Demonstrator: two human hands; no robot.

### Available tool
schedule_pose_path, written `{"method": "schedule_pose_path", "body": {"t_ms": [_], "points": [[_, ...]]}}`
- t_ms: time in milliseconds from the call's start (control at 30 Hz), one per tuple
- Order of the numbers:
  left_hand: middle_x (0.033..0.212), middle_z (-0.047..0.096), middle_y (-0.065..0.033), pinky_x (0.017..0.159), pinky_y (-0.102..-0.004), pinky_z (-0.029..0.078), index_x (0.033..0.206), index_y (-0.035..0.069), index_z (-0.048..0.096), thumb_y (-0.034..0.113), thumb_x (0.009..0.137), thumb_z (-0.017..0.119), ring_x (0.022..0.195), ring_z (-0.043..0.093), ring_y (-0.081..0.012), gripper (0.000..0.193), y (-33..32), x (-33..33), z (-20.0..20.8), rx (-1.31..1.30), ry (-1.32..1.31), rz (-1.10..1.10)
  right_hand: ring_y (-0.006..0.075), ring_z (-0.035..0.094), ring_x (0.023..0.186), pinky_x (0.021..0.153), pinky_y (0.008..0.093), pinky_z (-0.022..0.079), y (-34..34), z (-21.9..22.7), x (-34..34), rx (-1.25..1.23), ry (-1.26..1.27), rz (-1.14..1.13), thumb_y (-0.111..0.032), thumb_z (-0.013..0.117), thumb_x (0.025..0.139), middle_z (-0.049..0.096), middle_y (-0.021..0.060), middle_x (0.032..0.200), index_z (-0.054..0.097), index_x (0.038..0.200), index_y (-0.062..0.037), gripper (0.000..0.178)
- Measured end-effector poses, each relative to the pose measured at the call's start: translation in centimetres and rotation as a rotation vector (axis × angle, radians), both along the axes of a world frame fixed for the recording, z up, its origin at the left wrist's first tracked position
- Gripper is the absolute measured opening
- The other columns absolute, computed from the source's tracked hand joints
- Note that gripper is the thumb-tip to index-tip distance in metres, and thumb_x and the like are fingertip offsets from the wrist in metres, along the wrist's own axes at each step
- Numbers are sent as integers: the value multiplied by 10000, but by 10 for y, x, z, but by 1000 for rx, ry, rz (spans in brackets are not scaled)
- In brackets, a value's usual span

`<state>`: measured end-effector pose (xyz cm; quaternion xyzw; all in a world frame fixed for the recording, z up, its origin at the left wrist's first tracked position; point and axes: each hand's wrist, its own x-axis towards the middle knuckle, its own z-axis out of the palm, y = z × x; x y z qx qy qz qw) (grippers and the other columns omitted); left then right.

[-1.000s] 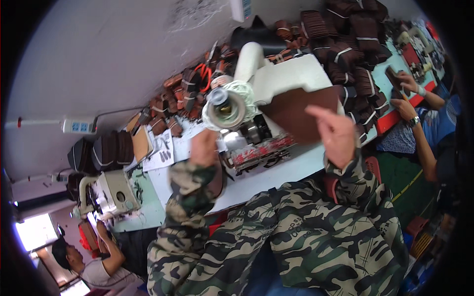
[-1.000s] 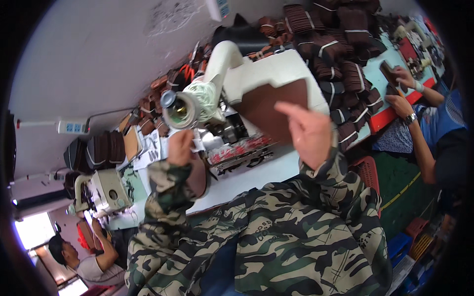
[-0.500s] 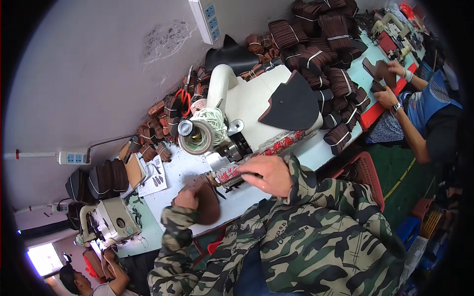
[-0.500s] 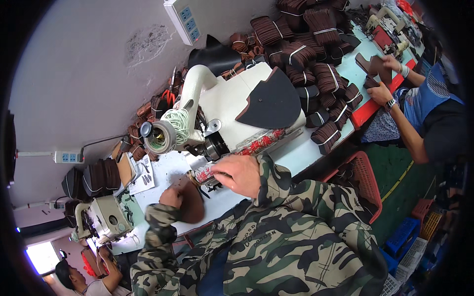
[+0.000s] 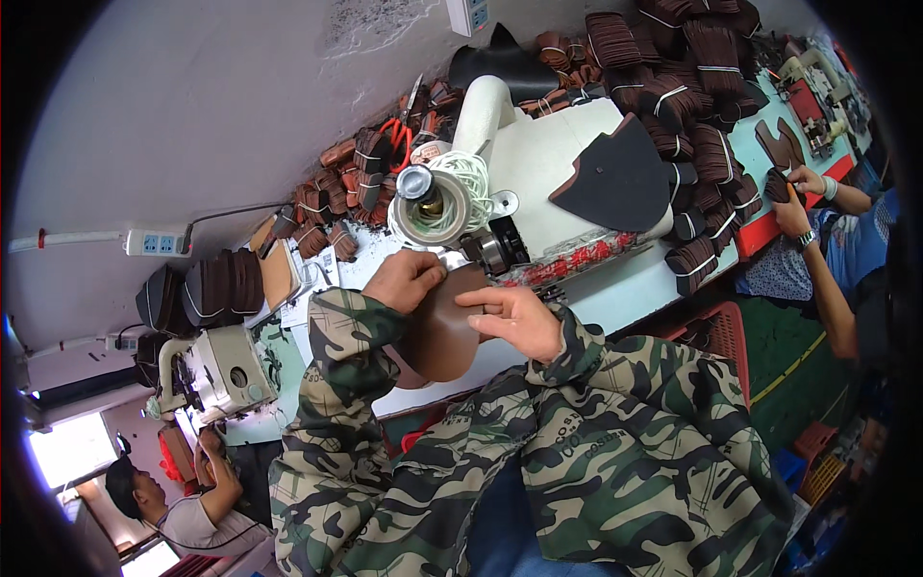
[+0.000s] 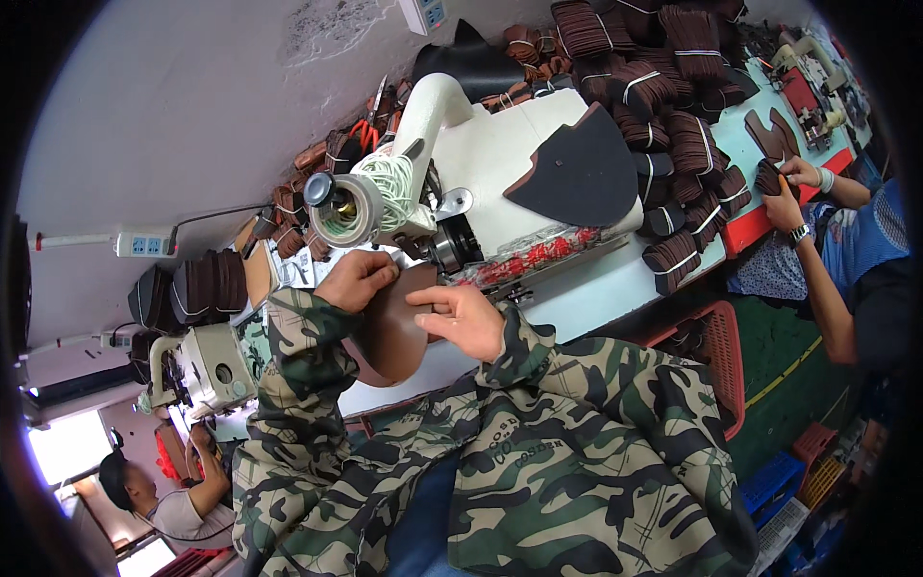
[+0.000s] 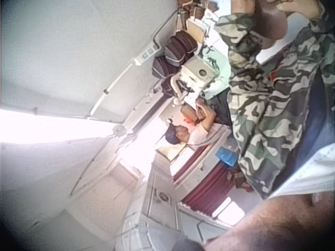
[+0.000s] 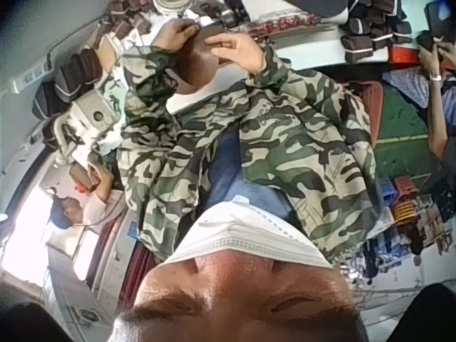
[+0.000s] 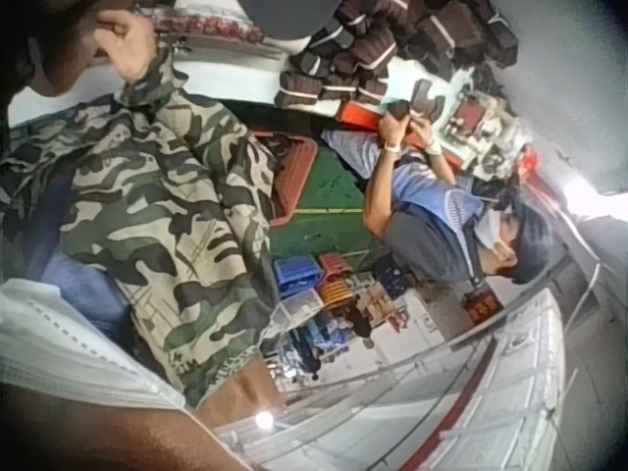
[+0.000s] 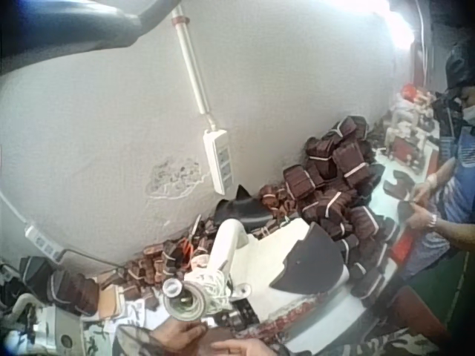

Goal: The person sorts leather shoe pieces by hand, feeds the edges of the pieces through a skiving machine one at a time, and stacks the processed pieces together.

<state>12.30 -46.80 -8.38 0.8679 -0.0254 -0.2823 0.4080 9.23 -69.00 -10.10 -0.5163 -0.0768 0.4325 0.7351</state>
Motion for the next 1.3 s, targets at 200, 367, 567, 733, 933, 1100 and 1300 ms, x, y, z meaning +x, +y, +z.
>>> {"method": "schedule_pose_path", "body": {"t_ms": [200,367,567,733,933,1100,1300], "points": [[752,615,-216,644,-433,471,824,-2,664,214,798,611,709,593,-392,224,-52,-1,11,372,-465,-15,108,604,821,736,262,489,-50,10,31,-172,-244,128,-108,623,834,659,85,916,609,1105,14,298],[720,615,-167,586,-422,482,896,23,606,195,879,536,608,605,-343,186,-48,-26,11,46,-424,146,267,646,789,753,318,492,-60,44,69,-420,-933,118,-115,603,774,664,143,889,652,1014,-42,255],[637,583,-46,354,-183,332,929,32,597,235,974,405,385,490,-98,283,-22,-47,-2,-727,683,310,272,631,708,679,317,502,-65,55,27,-586,-971,-85,-41,589,798,656,136,868,644,1023,-46,232],[577,510,12,316,-209,257,763,71,579,215,904,515,362,421,-64,212,-17,-8,-2,-498,573,497,301,599,589,544,385,476,-30,28,-20,-541,-1038,52,-107,602,795,640,127,750,644,1019,-111,229],[497,475,-48,394,-304,359,769,-21,547,151,922,478,396,471,-134,240,-54,0,0,-192,200,318,287,589,567,520,370,464,-68,72,14,-694,-1127,-35,-90,594,789,599,120,660,654,992,-97,212],[517,511,-53,307,-267,335,764,-9,559,225,921,461,335,455,-125,298,-6,-6,-31,-358,24,587,270,596,617,593,350,474,-87,96,56,-730,-1318,-336,-16,529,795,646,115,739,664,1003,-76,255],[1103,590,-192,448,-262,497,1236,22,449,275,931,453,766,687,-257,396,48,0,-112,-457,232,823,301,582,990,814,354,493,-122,74,75,-1295,-1511,-89,-21,609,687,582,135,1161,685,888,-73,221]]}}
